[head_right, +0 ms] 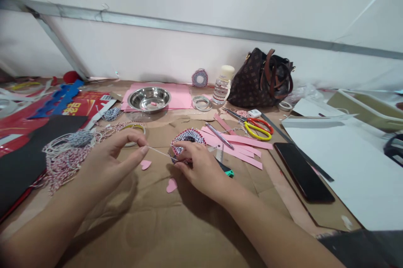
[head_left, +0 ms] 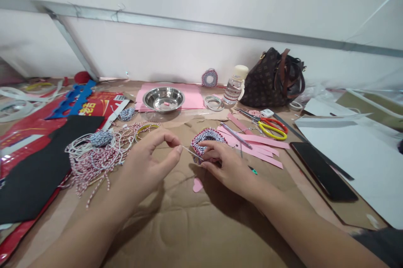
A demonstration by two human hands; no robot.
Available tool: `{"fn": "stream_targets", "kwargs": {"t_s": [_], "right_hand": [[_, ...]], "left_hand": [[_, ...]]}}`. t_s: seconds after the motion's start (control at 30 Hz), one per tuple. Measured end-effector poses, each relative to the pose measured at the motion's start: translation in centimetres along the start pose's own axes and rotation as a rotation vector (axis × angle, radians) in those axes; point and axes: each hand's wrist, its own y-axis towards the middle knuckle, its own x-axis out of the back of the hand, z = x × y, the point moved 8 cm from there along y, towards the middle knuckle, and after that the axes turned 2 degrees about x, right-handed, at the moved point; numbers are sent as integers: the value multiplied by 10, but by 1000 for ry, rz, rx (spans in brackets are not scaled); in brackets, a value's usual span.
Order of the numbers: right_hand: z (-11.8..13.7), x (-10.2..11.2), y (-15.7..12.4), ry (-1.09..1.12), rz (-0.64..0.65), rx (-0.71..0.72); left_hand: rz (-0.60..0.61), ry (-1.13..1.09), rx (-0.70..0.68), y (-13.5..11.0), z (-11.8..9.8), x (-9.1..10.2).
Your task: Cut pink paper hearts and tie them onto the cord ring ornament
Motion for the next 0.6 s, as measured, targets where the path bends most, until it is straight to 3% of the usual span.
{"fn": "stream_targets", "kwargs": {"t_s": [0.27,0.6], "right_hand": [[12,-1,0,-78,53,142],[22,0,-2,-113,124,111]], "left_hand": [[-3,13,-9,0,1,1],[5,20,2,0,1,0]]}}
